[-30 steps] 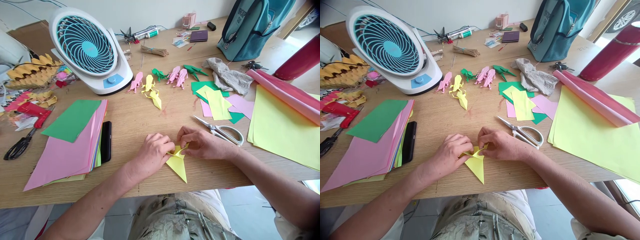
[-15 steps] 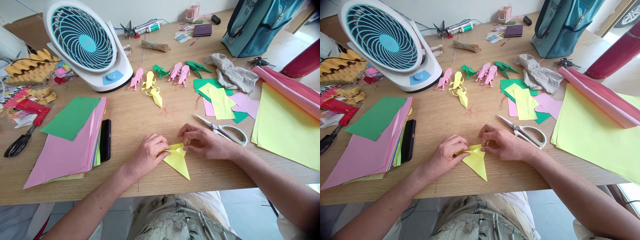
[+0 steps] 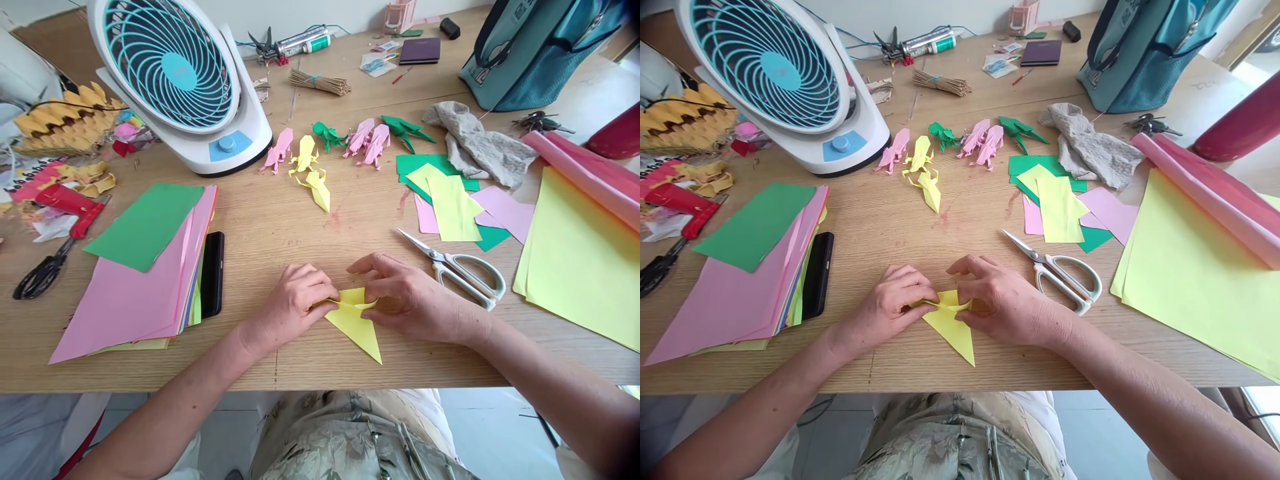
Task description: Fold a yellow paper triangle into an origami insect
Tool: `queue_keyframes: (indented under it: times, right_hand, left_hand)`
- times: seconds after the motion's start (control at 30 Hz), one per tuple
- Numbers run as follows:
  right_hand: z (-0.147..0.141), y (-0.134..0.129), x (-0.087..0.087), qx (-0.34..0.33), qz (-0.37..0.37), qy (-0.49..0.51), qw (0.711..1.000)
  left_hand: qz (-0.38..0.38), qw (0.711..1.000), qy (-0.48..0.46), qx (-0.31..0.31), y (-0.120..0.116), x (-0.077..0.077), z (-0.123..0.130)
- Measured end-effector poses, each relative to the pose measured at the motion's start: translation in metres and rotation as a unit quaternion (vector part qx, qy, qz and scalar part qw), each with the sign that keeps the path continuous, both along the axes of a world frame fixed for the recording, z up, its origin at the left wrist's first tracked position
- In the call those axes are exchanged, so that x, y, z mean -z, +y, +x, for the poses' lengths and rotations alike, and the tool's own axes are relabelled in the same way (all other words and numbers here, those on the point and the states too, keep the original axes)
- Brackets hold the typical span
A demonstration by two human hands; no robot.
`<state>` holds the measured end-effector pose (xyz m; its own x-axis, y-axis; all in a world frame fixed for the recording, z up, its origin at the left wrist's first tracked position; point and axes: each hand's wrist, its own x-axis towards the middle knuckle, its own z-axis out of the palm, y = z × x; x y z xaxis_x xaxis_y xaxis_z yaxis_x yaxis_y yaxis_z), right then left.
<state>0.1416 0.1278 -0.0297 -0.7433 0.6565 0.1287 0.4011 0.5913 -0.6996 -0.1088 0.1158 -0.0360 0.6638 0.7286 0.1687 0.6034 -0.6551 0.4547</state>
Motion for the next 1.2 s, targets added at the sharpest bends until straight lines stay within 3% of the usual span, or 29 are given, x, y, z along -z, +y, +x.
queue_keyframes:
  times: [0.57,1.2]
  right_hand:
    - [-0.006,-0.004,0.002,0.024,-0.005,-0.007,1.0]
    - [-0.009,-0.001,0.004,0.051,-0.033,-0.022,0.998]
  left_hand:
    - [-0.022,0.999,0.001,-0.026,0.0,-0.002,-0.022]
    - [-0.026,0.996,-0.058,-0.059,-0.001,0.004,-0.043]
